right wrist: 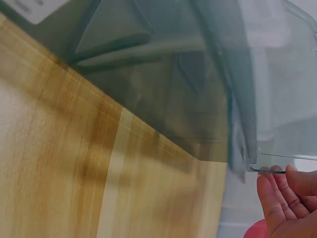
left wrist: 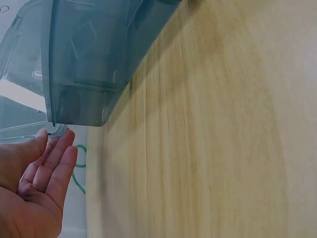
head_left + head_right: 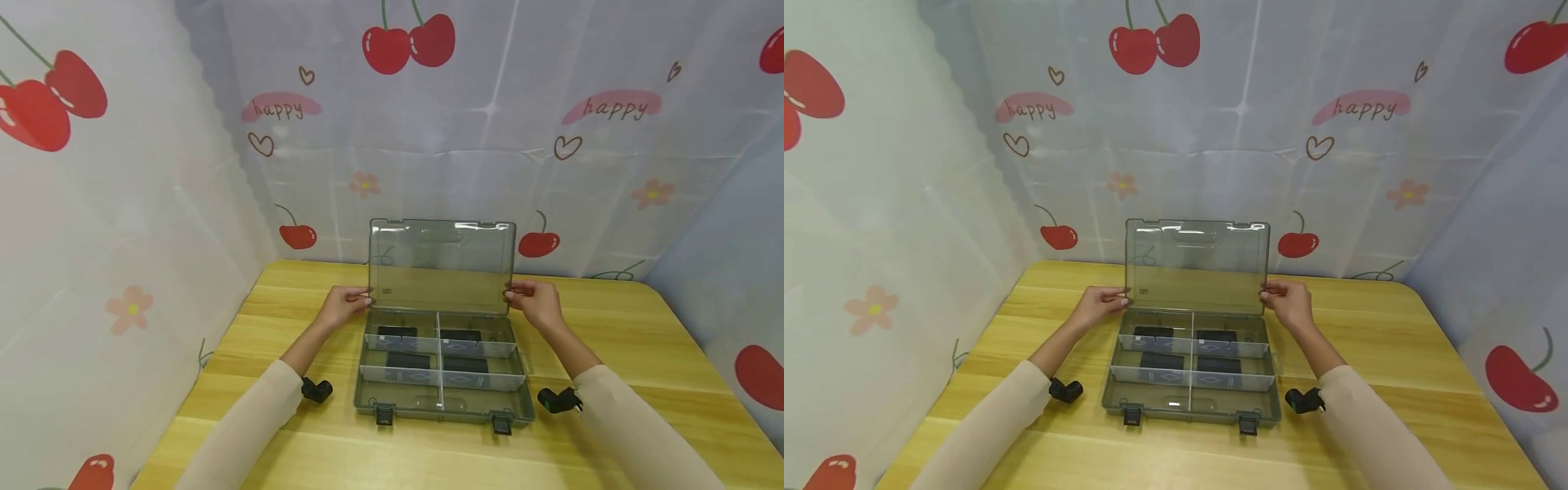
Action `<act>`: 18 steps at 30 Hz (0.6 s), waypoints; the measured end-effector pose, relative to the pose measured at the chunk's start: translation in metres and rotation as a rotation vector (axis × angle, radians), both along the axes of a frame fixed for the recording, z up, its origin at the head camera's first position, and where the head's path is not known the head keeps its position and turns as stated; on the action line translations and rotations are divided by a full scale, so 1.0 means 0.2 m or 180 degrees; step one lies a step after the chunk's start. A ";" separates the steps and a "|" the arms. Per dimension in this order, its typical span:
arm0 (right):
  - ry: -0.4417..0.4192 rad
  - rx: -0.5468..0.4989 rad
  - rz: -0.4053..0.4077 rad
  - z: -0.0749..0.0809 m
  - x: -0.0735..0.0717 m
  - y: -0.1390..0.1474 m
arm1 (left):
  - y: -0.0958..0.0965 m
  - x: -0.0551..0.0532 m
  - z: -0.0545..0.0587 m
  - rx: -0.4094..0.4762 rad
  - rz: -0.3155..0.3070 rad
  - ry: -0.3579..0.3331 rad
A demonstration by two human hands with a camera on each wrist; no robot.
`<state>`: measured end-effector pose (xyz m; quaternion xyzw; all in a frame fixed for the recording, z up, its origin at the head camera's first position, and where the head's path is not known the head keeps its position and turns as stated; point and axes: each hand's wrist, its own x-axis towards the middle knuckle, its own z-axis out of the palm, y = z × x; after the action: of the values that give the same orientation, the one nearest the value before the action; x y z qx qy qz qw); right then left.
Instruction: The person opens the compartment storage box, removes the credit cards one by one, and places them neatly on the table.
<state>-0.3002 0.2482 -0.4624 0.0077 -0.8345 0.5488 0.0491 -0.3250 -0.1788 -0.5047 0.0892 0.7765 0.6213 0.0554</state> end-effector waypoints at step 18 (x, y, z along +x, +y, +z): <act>-0.0228 0.0054 0.0048 -0.10 -0.03 0.00 | -0.01 0.00 -0.03 0.0115 0.0072 -0.0410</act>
<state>-0.3060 0.2483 -0.4817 -0.0053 -0.8403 0.5420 0.0149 -0.3254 -0.1799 -0.5099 0.0412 0.7610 0.6402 0.0965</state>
